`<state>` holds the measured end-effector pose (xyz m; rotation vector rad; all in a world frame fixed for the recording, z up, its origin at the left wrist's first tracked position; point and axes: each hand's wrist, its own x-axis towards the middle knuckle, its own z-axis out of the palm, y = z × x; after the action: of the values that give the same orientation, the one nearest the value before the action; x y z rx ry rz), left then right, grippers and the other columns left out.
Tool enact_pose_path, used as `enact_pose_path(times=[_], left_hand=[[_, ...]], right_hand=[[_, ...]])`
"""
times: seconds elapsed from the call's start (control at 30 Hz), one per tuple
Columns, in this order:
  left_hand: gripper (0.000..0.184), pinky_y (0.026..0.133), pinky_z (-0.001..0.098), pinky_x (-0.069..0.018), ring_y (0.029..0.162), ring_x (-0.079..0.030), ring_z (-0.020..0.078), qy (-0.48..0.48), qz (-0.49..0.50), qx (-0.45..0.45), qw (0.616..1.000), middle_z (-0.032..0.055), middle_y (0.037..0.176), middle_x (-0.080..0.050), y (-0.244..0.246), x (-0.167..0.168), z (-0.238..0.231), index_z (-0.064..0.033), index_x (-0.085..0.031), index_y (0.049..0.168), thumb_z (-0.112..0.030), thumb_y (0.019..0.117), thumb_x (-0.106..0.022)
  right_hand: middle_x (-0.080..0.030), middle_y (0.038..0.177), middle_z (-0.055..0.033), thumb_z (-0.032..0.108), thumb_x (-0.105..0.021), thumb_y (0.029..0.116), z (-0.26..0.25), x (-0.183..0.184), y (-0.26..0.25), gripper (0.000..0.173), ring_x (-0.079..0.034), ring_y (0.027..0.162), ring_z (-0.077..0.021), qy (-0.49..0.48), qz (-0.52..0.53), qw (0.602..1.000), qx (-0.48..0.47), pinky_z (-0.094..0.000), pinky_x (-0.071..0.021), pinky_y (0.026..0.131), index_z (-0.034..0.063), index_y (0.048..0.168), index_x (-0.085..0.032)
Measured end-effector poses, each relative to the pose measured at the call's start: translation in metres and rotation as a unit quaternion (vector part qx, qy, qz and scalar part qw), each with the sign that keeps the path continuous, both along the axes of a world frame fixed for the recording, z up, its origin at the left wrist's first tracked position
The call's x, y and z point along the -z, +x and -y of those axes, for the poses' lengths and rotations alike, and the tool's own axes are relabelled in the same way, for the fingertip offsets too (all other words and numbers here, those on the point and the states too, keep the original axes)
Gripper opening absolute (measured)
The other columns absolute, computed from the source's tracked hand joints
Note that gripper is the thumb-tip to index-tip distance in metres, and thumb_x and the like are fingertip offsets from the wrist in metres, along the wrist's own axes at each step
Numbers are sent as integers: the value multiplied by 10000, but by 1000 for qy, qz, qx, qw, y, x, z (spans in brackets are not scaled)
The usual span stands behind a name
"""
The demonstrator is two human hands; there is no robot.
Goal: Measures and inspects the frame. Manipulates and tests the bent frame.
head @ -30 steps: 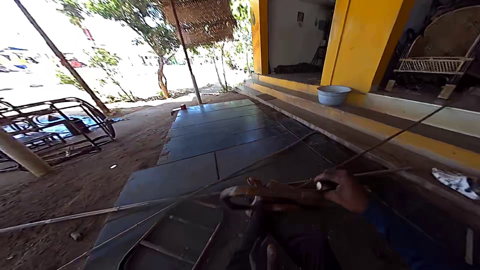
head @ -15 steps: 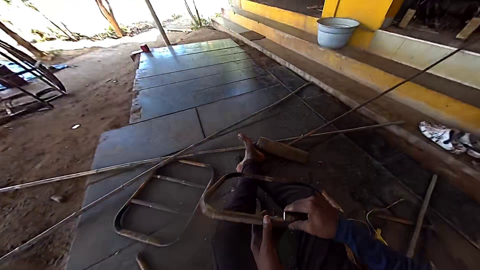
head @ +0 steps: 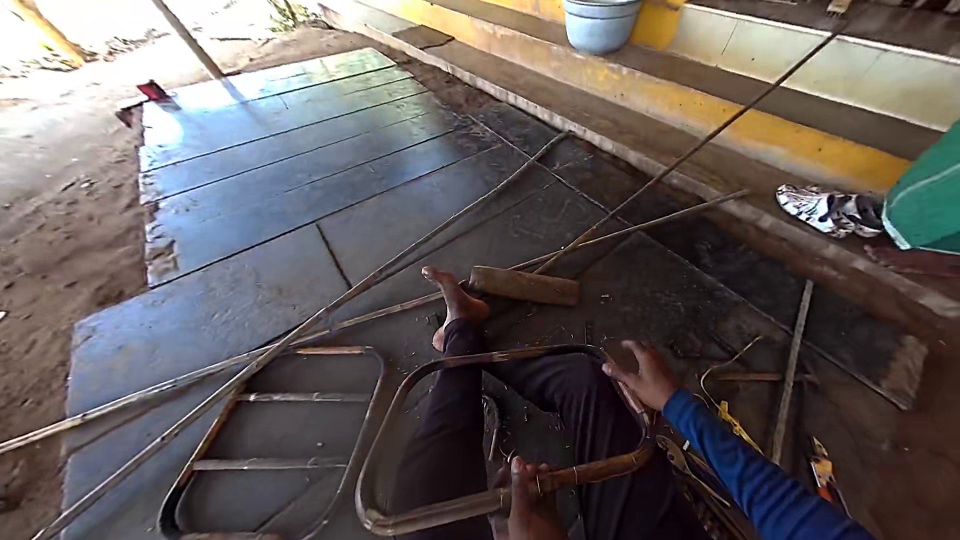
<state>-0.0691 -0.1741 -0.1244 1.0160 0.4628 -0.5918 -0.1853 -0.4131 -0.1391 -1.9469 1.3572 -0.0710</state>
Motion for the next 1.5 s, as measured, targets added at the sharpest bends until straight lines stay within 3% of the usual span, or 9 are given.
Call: enact_pose_path(times=[0.1, 0.2, 0.3, 0.37, 0.5, 0.6, 0.73, 1.3, 1.5], left_hand=[[205, 699, 445, -646, 708, -734, 257, -2, -7, 3, 1000, 92, 798, -698, -6, 7, 2, -34, -509, 1182, -216, 1088, -509], [214, 704, 455, -646, 720, -741, 270, -8, 6, -12, 1000, 108, 797, -701, -3, 8, 8, -28, -504, 1181, -221, 1089, -504], [374, 733, 463, -638, 752, -746, 268, -40, 1, 12, 999, 100, 833, -726, 14, 16, 11, -52, -515, 1207, -399, 1110, -416], [496, 774, 476, -632, 822, -750, 285, -69, 37, 29, 997, 126, 910, -740, 26, 17, 15, -43, -514, 1253, -492, 1100, -369], [501, 825, 484, -617, 917, -742, 303, -41, 61, 53, 996, 160, 1012, -736, 38, 6, 22, -27, -524, 1256, -481, 1099, -381], [450, 888, 494, -611, 1007, -723, 346, -13, 30, 95, 995, 233, 1183, -692, 47, 14, 18, 1, -447, 1430, -222, 1060, -575], [635, 844, 505, -637, 978, -737, 375, -4, 39, 89, 995, 276, 1171, -689, 39, 36, 4, 60, -411, 1436, 88, 885, -727], [640, 941, 502, -597, 1106, -701, 391, -85, 120, 97, 984, 295, 1228, -678, 32, 82, -9, 110, -458, 1327, 101, 779, -788], [636, 916, 487, -611, 1072, -716, 384, -96, 102, 94, 986, 296, 1192, -689, 30, 89, -11, 108, -477, 1295, 122, 746, -799]], right_hand=[[-682, 1232, -199, 438, -762, 924, -4, 38, -15, 651, -659, 1133, -303, 175, 59, 976, 114, -491, -513, 1009, 3, 1374, -586], [-737, 1050, -171, 200, -766, 933, -23, 34, -7, 541, -737, 867, -250, 136, 154, 962, 180, -428, -619, 810, -25, 1386, -573], [-747, 1048, -119, 228, -726, 958, -24, 12, 5, 570, -734, 784, -227, 20, 240, 959, 149, -443, -637, 721, 57, 1465, -530], [-730, 1011, -109, 278, -688, 994, -14, 1, 20, 572, -723, 727, -236, 41, 286, 947, 138, -434, -639, 622, 101, 1494, -474], [-601, 689, -73, 419, -584, 1050, 5, 3, 48, 415, -522, 453, -170, 60, 308, 935, 167, -340, -491, 417, 57, 1247, -638], [-579, 662, -65, 415, -591, 1047, 15, 16, 62, 399, -507, 443, -165, -3, 330, 932, 151, -346, -484, 413, 58, 1207, -671], [-592, 668, -75, 435, -612, 1030, 10, 31, 66, 418, -515, 455, -192, -39, 332, 934, 130, -380, -488, 428, 65, 1210, -687], [-719, 875, -123, 409, -615, 1021, 9, 48, 72, 423, -698, 755, -240, -235, 274, 929, 82, -489, -592, 724, 36, 1200, -705], [-676, 774, -128, 416, -605, 1026, 4, 52, 69, 414, -662, 661, -272, -243, 249, 934, 78, -513, -559, 634, 35, 1162, -691]])
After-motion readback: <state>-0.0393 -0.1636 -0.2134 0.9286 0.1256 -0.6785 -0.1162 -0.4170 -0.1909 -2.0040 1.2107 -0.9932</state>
